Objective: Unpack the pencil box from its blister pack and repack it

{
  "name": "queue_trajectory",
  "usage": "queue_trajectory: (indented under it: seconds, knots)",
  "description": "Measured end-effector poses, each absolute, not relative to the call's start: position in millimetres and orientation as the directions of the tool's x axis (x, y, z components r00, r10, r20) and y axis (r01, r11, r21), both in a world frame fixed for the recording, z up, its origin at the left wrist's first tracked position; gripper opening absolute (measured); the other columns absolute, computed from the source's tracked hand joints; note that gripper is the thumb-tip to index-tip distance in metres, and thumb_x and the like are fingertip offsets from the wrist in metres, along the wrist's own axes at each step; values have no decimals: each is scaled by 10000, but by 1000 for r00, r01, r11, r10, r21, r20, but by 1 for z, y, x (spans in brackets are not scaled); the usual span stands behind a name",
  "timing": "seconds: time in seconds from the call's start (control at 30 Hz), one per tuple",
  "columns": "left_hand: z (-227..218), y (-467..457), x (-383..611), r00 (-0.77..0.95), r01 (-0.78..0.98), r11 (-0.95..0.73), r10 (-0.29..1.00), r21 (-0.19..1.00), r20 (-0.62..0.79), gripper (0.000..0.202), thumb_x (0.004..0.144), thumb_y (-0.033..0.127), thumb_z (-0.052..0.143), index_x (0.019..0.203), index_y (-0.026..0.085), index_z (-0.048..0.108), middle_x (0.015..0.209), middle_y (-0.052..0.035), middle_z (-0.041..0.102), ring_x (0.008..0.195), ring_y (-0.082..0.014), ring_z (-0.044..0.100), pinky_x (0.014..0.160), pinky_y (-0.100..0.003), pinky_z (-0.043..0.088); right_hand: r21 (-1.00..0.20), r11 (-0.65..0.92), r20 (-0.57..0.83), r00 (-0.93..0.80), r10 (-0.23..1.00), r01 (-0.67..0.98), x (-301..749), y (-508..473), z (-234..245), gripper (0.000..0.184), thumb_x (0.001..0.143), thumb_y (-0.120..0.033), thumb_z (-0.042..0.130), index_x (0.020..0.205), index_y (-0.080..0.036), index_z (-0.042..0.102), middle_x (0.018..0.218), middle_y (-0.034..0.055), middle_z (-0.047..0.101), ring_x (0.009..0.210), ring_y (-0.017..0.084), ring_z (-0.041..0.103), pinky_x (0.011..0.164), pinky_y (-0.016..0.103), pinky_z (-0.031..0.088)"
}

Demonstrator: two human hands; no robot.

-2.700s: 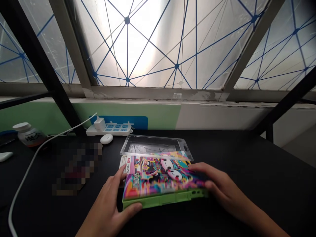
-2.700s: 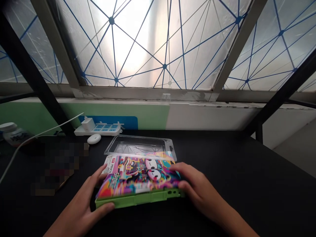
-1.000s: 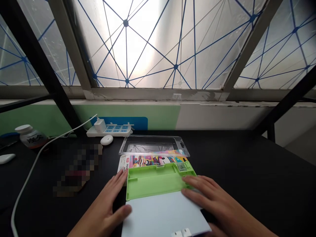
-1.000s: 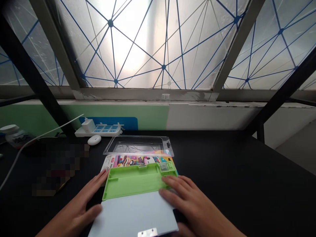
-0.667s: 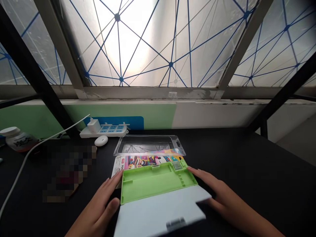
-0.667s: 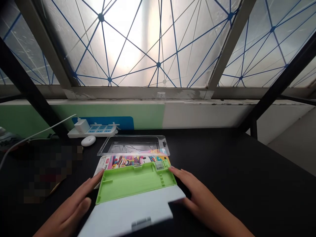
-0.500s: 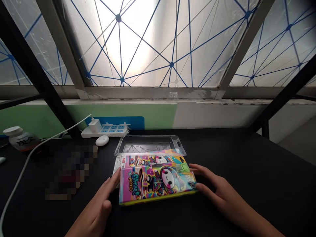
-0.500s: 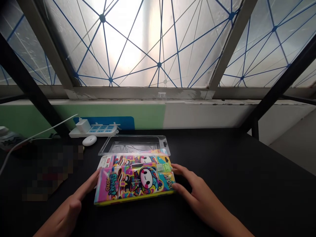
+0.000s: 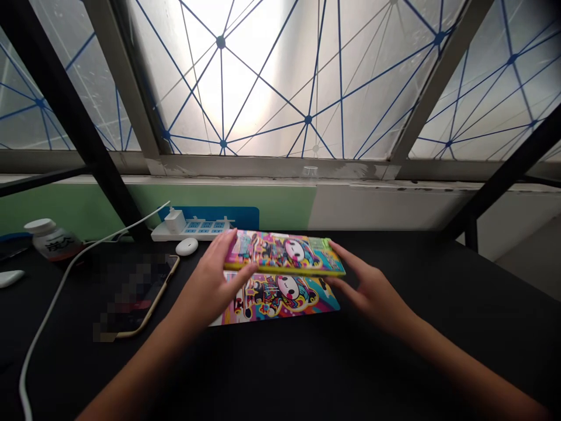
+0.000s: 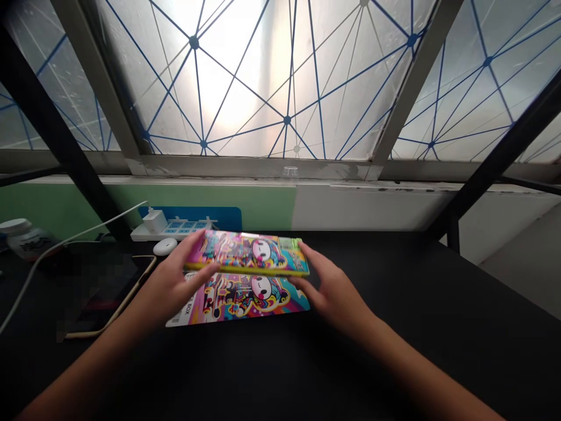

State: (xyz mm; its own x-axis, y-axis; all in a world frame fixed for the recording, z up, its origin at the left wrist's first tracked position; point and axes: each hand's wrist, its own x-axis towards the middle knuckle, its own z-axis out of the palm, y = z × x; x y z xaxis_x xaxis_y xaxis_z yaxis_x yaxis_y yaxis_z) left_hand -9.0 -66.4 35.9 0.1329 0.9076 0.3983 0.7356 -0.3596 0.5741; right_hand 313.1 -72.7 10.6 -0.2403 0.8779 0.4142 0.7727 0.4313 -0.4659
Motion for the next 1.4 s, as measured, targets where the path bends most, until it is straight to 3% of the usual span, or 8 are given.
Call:
queue_trajectory:
  seconds: [0.2, 0.3, 0.47, 0.7, 0.87, 1.13, 1.27, 1.4]
  knots:
    - [18, -7, -10, 48, 730, -268, 938, 628, 345, 604, 969, 557, 461, 1423, 160, 475, 1443, -151, 541, 1415, -363, 400, 1108, -490, 389, -467, 452, 445, -239, 863, 760, 295, -19, -16, 677, 941, -457, 553, 1502, -108, 407, 1418, 193, 574, 1308, 337, 543, 1063, 501, 473]
    - [-3, -2, -20, 108, 794, -257, 951, 550, 289, 583, 975, 555, 432, 1413, 175, 489, 1472, -143, 514, 1460, -370, 314, 1114, -508, 370, -391, 505, 423, -337, 841, 770, 294, -18, -37, 566, 984, -447, 480, 1448, -123, 493, 1483, 194, 503, 1384, 336, 453, 1114, 539, 406]
    - [-12, 2, -26, 174, 876, -293, 933, 382, 315, 510, 972, 540, 435, 1272, 161, 597, 1370, -153, 578, 1276, -336, 526, 1067, -471, 418, -325, 532, 347, -425, 836, 782, 304, -21, -42, 534, 1023, -459, 401, 1468, -173, 476, 1565, 164, 389, 1461, 322, 316, 1135, 563, 360]
    - [-13, -1, -17, 350, 893, -418, 878, 167, 328, 576, 993, 591, 375, 1427, 243, 520, 1586, -115, 377, 1479, -343, 269, 1127, -546, 316, -146, 591, 449, -479, 754, 794, 299, -29, -31, 447, 995, -382, 494, 1405, -207, 529, 1551, 182, 416, 1429, 336, 383, 1120, 607, 331]
    - [-16, -5, -7, 493, 836, -540, 817, 96, 298, 662, 966, 661, 387, 1515, 292, 402, 1599, -113, 351, 1490, -355, 251, 1137, -571, 283, -159, 805, 463, -678, 572, 571, 279, -60, -17, 294, 973, -235, 517, 1243, -191, 623, 1346, 154, 623, 1262, 249, 567, 1046, 428, 466]
    - [-16, -9, 1, 433, 882, -467, 857, 62, 280, 572, 975, 602, 430, 1443, 281, 506, 1516, -125, 485, 1401, -402, 404, 1089, -569, 350, -353, 756, 40, -798, 601, 552, 261, -72, -4, 803, 920, -577, 581, 1578, -266, 242, 1603, 127, 318, 1474, 324, 286, 1178, 530, 288]
    - [-16, -9, 2, 357, 917, -394, 882, 64, 307, 543, 992, 579, 400, 1396, 248, 549, 1490, -149, 510, 1404, -416, 391, 1076, -600, 347, -335, 742, 73, -769, 635, 581, 260, -80, 2, 693, 903, -581, 603, 1474, -209, 480, 1501, 159, 496, 1394, 347, 431, 1121, 502, 386]
    - [-14, -8, 1, 327, 929, -363, 898, 73, 295, 535, 1022, 555, 317, 1325, 212, 593, 1496, -165, 498, 1418, -400, 377, 1075, -606, 344, -350, 700, 173, -691, 702, 623, 262, -80, -1, 307, 998, -418, 495, 1042, -200, 707, 1023, 100, 698, 958, 235, 640, 859, 381, 523]
